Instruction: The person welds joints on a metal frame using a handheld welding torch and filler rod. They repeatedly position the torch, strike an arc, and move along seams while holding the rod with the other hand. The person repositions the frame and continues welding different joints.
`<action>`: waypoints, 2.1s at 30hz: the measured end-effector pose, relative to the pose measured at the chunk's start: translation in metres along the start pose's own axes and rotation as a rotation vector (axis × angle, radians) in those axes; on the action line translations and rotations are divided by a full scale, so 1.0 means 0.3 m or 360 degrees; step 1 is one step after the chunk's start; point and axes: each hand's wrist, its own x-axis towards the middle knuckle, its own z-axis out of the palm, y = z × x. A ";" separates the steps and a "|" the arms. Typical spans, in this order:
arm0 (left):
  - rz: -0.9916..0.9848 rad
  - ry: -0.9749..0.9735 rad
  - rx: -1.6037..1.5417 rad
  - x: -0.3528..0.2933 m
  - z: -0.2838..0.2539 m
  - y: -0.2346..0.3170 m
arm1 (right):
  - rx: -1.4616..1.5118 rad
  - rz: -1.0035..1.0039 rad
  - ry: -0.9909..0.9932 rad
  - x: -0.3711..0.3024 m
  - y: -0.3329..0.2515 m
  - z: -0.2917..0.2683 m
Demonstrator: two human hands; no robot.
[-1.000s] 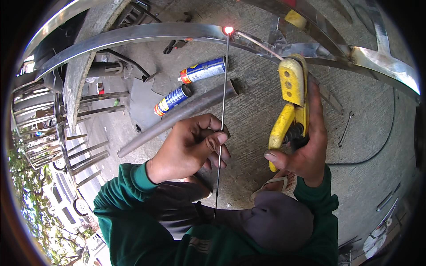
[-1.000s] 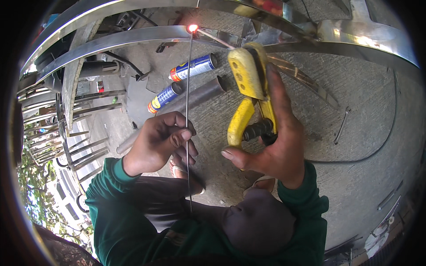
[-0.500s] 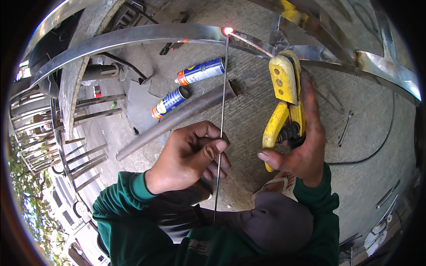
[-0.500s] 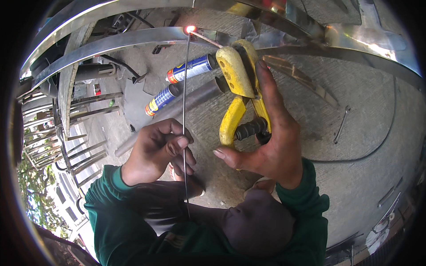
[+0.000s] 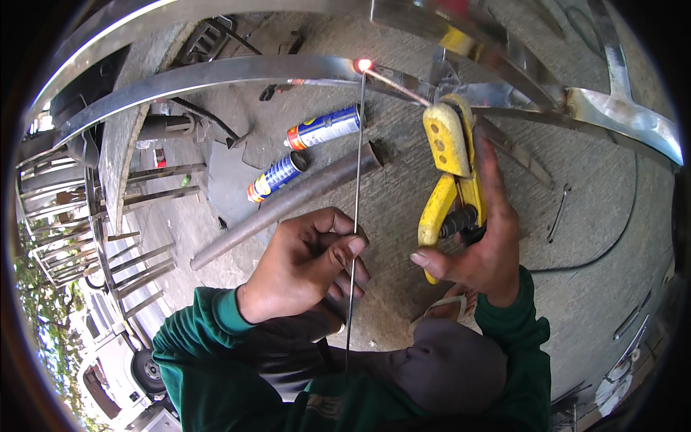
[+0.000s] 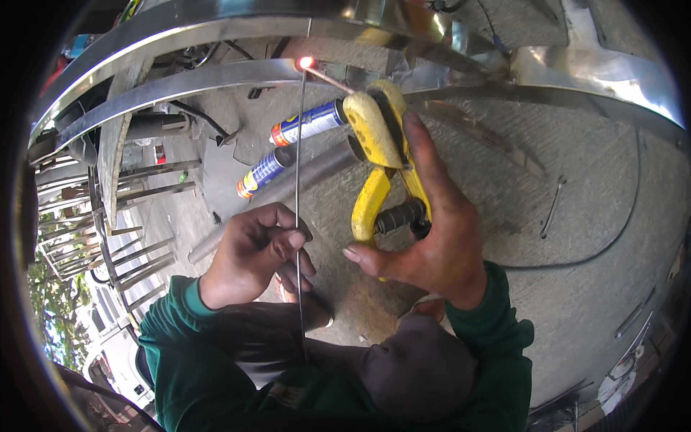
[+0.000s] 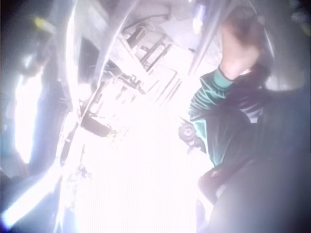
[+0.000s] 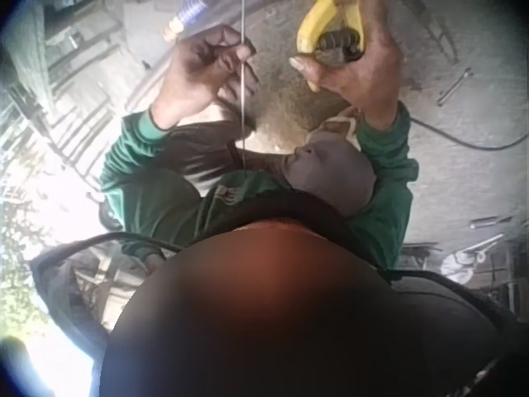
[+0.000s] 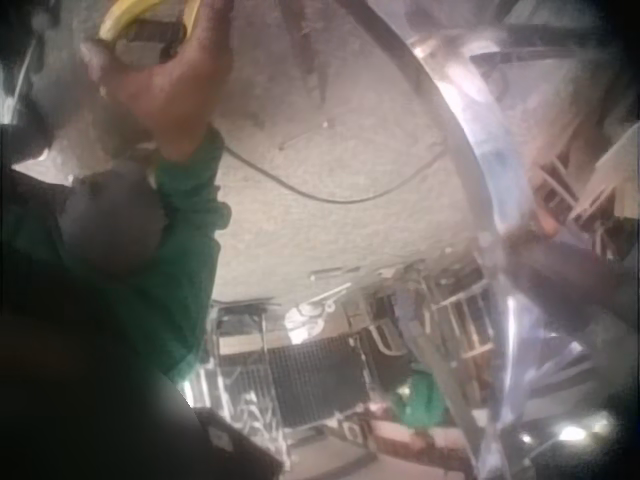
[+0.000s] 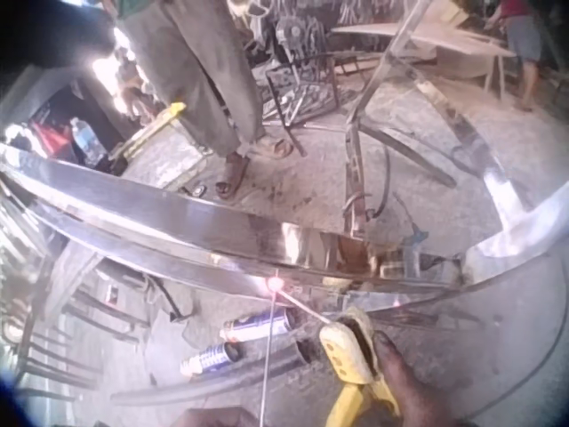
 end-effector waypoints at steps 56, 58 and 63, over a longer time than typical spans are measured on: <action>0.0107 -0.0040 -0.0042 0.014 -0.008 -0.005 | -0.0075 -0.0036 -0.0033 0.040 0.001 0.004; 0.0000 -0.0053 -0.0090 0.012 -0.016 -0.004 | 0.0079 -0.0061 0.0011 0.039 0.008 0.001; 0.0058 -0.0054 0.0036 0.014 -0.018 -0.002 | 0.0004 -0.0069 0.0006 0.028 0.021 -0.019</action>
